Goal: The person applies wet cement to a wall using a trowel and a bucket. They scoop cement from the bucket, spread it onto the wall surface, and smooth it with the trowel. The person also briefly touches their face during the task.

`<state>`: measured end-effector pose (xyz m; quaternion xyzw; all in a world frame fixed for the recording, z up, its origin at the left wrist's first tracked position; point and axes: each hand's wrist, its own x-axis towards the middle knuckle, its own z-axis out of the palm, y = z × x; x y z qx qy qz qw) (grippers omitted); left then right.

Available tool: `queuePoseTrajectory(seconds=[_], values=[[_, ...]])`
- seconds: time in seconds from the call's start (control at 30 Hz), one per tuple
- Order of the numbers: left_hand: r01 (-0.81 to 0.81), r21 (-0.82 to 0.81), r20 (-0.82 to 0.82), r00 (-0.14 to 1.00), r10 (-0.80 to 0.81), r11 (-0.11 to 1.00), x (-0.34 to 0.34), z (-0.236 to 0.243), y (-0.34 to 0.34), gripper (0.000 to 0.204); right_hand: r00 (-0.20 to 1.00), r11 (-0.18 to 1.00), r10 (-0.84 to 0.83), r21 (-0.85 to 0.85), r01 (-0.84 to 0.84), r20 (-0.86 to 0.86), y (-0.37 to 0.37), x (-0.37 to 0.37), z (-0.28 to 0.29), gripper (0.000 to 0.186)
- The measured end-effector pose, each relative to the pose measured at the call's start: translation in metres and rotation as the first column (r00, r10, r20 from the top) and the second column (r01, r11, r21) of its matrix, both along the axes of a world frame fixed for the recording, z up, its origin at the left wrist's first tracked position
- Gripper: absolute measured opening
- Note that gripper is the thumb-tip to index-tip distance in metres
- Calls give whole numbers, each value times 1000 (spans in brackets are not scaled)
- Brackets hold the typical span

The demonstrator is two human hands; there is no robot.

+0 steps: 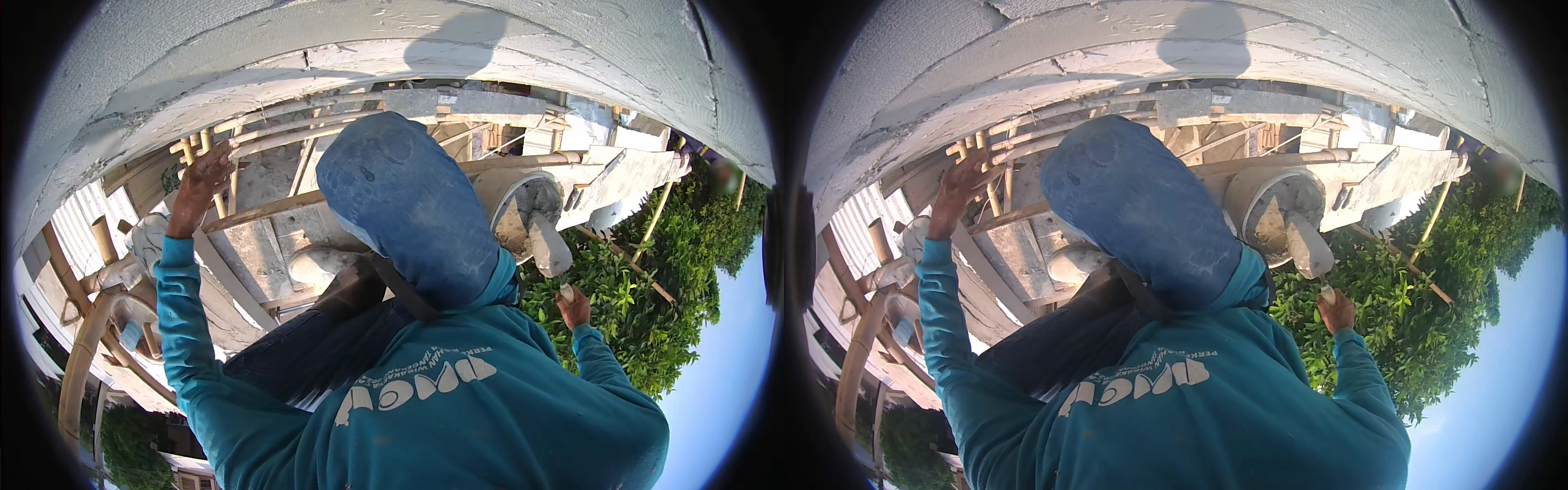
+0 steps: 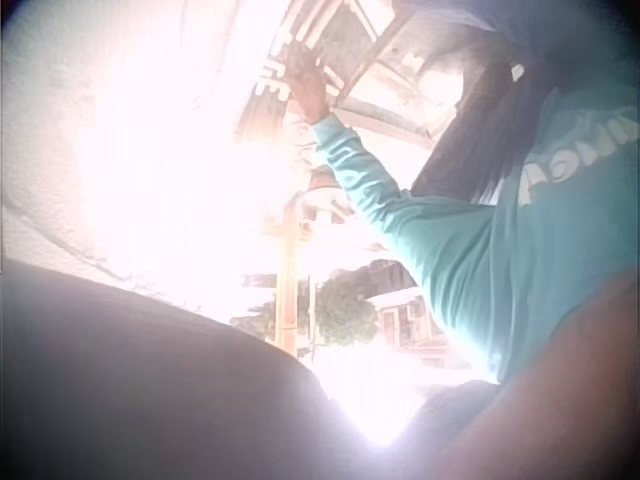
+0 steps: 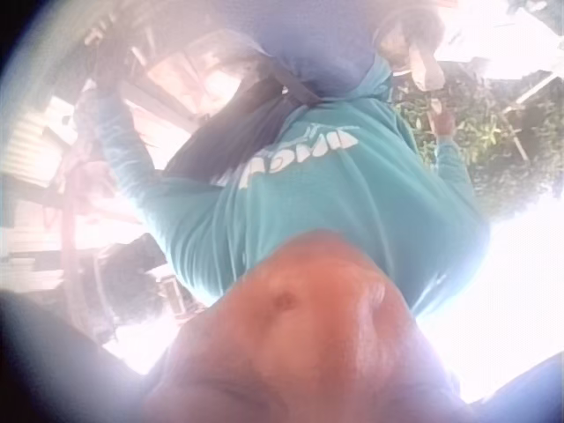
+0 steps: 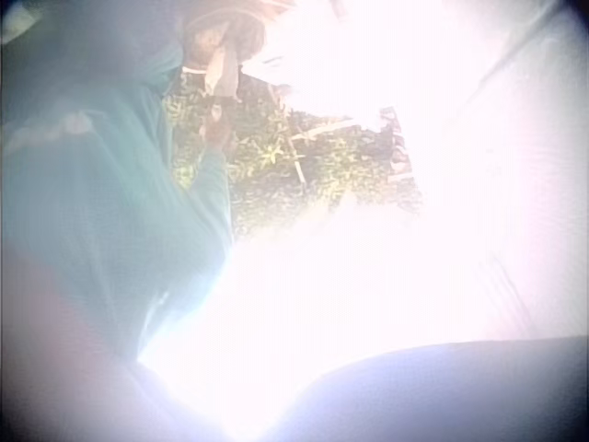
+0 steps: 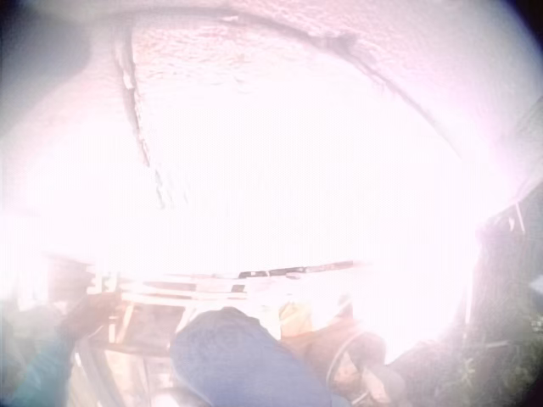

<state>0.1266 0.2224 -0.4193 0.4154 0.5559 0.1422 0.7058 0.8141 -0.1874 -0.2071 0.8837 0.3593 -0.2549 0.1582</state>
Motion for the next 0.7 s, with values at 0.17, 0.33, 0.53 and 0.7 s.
queuePoseTrajectory(seconds=[0.17,0.33,0.53,0.7], values=[[52,18,-73,996,-50,999,-1,16,8,60,988,985,133,118,-123,-79,92,-30,-32,31],[8,289,-87,996,18,957,-38,40,-28,49,852,851,495,292,-437,-169,247,-102,-77,33],[25,60,-402,916,2,998,-39,182,-77,60,430,715,698,523,-463,-573,386,-261,-160,36],[-434,214,-386,785,484,875,-21,279,-181,80,34,522,791,645,-557,-611,454,-445,-225,48]])
